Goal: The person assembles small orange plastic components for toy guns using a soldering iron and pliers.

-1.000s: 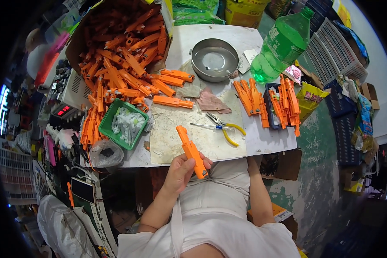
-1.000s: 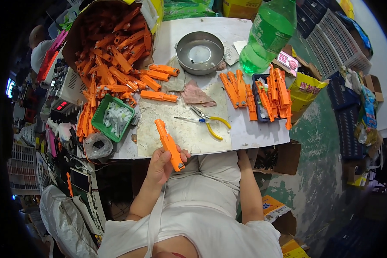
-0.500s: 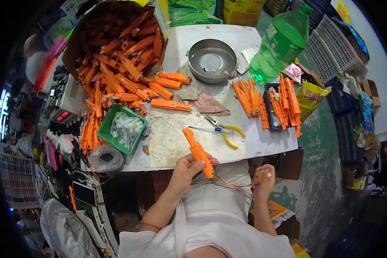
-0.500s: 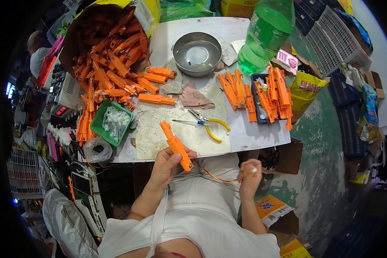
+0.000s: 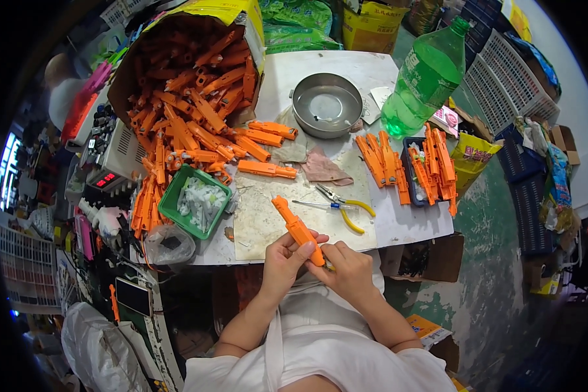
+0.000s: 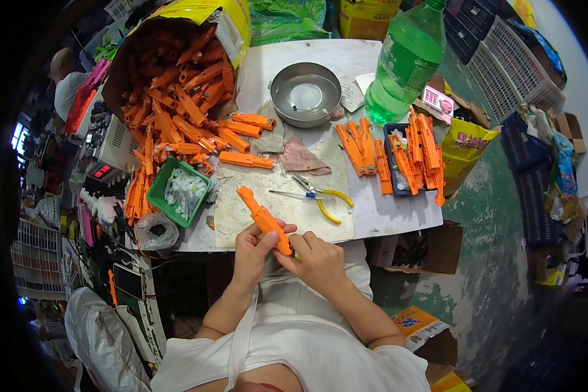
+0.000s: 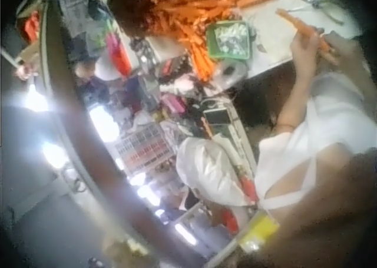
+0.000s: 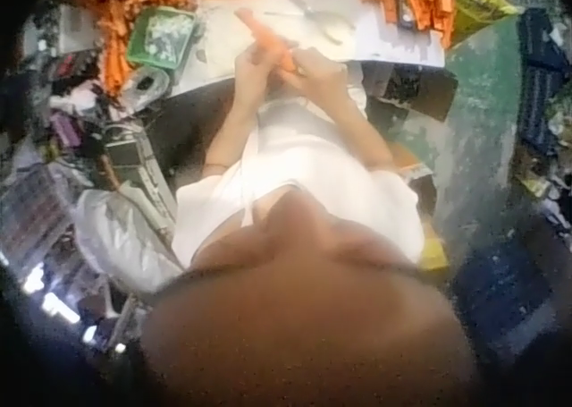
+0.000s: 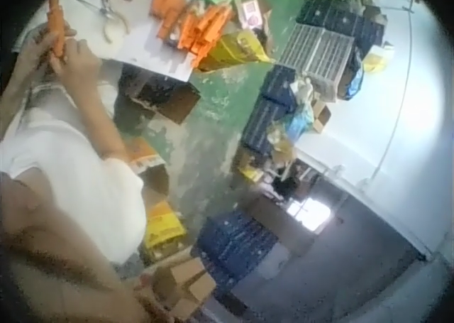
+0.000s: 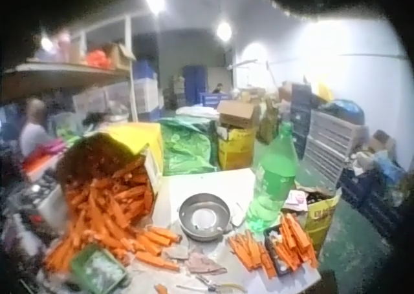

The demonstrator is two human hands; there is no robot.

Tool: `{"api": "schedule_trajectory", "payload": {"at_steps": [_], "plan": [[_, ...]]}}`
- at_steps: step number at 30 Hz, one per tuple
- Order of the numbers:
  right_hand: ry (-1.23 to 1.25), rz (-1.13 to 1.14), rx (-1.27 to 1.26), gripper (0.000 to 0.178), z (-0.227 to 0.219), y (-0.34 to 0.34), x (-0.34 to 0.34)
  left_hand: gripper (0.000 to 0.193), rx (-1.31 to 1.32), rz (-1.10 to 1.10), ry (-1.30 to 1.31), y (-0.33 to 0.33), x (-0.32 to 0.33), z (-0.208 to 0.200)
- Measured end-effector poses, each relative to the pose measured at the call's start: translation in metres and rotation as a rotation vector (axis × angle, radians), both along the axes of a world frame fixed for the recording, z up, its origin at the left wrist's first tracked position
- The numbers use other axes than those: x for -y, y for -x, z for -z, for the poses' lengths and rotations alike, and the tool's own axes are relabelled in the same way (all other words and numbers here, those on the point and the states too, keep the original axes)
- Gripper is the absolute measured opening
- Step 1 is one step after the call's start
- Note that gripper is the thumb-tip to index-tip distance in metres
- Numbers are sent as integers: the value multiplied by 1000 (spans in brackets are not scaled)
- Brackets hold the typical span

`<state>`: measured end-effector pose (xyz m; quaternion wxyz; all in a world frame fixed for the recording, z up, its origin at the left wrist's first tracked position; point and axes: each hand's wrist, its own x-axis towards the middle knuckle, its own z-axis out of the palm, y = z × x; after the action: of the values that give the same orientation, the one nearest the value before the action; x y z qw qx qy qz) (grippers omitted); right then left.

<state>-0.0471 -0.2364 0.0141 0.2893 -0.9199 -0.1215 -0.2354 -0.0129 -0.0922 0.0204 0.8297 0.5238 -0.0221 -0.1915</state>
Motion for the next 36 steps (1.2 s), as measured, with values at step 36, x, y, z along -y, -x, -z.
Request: {"api": "schedule_trajectory", "payload": {"at_steps": [36], "plan": [[73, 332, -286, 35, -3, -117, 53, 24, 538, -243, -493, -33, 11, 34]]}}
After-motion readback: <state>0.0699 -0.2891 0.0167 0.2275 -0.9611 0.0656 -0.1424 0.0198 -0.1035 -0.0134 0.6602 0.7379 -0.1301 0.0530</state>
